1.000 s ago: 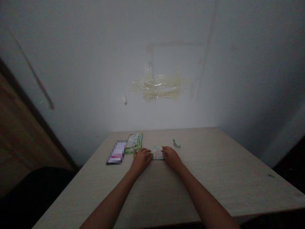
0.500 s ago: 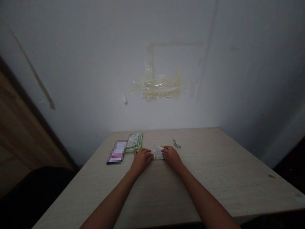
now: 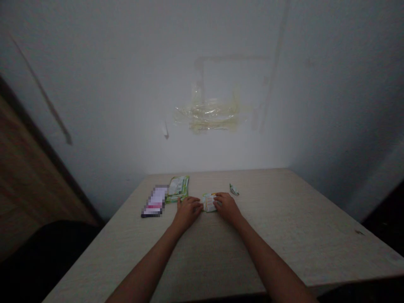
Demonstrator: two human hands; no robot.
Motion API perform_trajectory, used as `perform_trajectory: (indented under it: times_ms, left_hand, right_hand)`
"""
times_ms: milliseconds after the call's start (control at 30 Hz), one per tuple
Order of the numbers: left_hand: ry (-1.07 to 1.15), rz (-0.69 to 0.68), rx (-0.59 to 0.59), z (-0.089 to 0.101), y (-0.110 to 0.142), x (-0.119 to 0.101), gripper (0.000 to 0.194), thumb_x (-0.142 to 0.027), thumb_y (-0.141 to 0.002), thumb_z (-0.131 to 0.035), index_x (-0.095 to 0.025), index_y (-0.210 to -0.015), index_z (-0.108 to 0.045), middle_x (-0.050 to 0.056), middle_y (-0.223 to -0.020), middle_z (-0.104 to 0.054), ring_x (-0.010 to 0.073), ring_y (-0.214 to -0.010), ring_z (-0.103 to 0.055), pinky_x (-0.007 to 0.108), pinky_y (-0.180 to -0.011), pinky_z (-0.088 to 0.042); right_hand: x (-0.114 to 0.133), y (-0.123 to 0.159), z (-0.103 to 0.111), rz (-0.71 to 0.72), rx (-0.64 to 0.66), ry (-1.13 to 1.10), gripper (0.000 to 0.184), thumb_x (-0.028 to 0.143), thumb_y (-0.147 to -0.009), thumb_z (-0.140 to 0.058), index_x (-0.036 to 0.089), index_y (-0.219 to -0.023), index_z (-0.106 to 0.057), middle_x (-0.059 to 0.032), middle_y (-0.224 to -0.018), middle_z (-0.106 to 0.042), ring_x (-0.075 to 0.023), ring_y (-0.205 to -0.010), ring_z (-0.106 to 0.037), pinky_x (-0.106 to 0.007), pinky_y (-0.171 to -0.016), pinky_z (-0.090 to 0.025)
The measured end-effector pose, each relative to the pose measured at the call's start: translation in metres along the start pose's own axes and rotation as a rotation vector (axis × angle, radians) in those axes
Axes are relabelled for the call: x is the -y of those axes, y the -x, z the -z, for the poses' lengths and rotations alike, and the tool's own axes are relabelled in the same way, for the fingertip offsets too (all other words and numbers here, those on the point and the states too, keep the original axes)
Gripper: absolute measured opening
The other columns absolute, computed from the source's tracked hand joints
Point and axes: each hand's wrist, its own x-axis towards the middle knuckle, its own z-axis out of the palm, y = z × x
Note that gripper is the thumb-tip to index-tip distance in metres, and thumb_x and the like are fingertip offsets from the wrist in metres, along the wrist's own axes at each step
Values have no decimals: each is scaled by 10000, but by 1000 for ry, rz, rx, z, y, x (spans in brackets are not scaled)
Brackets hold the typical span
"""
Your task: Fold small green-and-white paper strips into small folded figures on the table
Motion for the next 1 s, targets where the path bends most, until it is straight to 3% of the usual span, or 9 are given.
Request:
perform_trajectory:
  times_ms: [333, 1000]
  left_hand:
    - [-2, 11, 16, 1, 1, -1, 222, -374, -884, -531, -314, -987, -719, 38, -1205, -658, 241, -1191, -489, 639, -1104, -87]
    - [18, 3, 7, 1, 1, 0, 205, -379, -886, -539, -317, -965, -718, 26, -1193, -668, 239, -1184, -509, 649, -1092, -107]
  right_hand:
    - [-16, -2, -4, 40, 30, -28, 272, 189, -846, -572, 193, -1073, -724, -122, -1220, -648, -247, -1150, -564, -439, -1033, -416]
    - [-5, -2, 1, 22, 111, 23, 302, 271, -903, -526, 232, -1161, -679, -74, -1313, -608, -229, -1203, -539, -434, -1041, -412]
